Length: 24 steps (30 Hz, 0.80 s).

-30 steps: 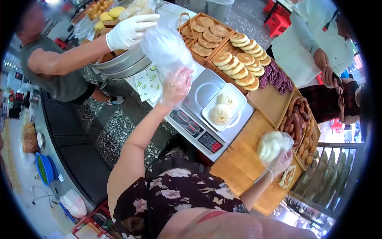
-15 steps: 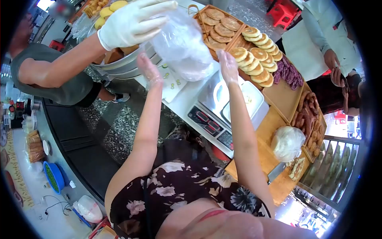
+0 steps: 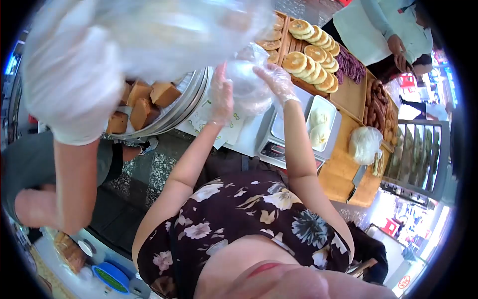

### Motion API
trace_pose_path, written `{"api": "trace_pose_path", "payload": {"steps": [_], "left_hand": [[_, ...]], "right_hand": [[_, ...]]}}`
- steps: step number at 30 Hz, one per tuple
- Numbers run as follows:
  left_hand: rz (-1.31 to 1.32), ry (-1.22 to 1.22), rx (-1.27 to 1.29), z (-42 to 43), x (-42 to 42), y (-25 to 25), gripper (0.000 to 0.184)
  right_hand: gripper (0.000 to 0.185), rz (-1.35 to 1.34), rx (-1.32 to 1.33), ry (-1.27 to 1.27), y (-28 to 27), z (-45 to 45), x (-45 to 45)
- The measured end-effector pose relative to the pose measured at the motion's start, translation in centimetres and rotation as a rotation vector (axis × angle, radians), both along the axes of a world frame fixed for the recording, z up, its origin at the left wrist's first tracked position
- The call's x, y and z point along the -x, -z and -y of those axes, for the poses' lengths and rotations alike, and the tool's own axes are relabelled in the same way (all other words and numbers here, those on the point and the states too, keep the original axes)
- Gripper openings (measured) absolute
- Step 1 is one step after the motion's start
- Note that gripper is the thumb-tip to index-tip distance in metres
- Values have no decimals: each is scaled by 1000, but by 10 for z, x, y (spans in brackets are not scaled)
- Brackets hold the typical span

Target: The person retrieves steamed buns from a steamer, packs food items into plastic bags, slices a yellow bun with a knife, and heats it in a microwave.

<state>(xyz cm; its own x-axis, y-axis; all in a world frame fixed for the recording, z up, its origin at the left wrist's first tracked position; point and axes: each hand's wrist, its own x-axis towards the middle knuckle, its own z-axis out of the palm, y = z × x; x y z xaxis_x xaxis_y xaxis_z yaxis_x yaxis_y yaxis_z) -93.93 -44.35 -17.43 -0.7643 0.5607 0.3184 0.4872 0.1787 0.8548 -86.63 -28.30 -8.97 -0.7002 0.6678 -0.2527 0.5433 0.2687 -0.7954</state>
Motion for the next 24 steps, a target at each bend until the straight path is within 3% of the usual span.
{"api": "trace_pose_path", "payload": {"steps": [1,3,5,6,8,10,12,14,16,17,18,20,21,24], "left_hand": [[-22,33,-318,0,-7,-27,56],[-18,48,-240,1,-11,-11,60],[-61,45,-150,1,-10,-5,64],[-94,41,-129,4,-14,-8,64],[-102,92,-90,8,-18,-13,66],[-134,101,-33,11,-25,-18,67],[-160,134,24,20,-36,-18,67],[-248,109,192,23,-30,-6,70],[-351,71,88,23,-12,8,88],[-452,-50,-77,13,2,11,109],[-484,-39,-97,3,18,5,109],[-262,-10,-239,-11,40,-5,122],[-174,128,-63,-9,46,3,134],[-118,197,-35,-12,40,19,137]], "right_hand": [[53,4,2,18,2,1,-1],[39,-32,-44,40,17,-6,-7],[26,-294,-59,82,53,-21,-20],[19,-464,131,190,19,-1,-24],[20,-415,136,266,19,-10,-39],[16,-812,808,305,15,-10,-48],[32,-759,1218,351,13,-22,-55],[42,-782,1131,287,65,-46,-55],[56,-830,1000,217,89,-59,-55],[56,-700,927,391,78,-54,-48],[55,-717,880,298,80,-54,-46],[48,-718,783,221,80,-58,-39],[48,-734,775,218,84,-59,-36],[38,-639,583,230,108,-63,-26]]}}
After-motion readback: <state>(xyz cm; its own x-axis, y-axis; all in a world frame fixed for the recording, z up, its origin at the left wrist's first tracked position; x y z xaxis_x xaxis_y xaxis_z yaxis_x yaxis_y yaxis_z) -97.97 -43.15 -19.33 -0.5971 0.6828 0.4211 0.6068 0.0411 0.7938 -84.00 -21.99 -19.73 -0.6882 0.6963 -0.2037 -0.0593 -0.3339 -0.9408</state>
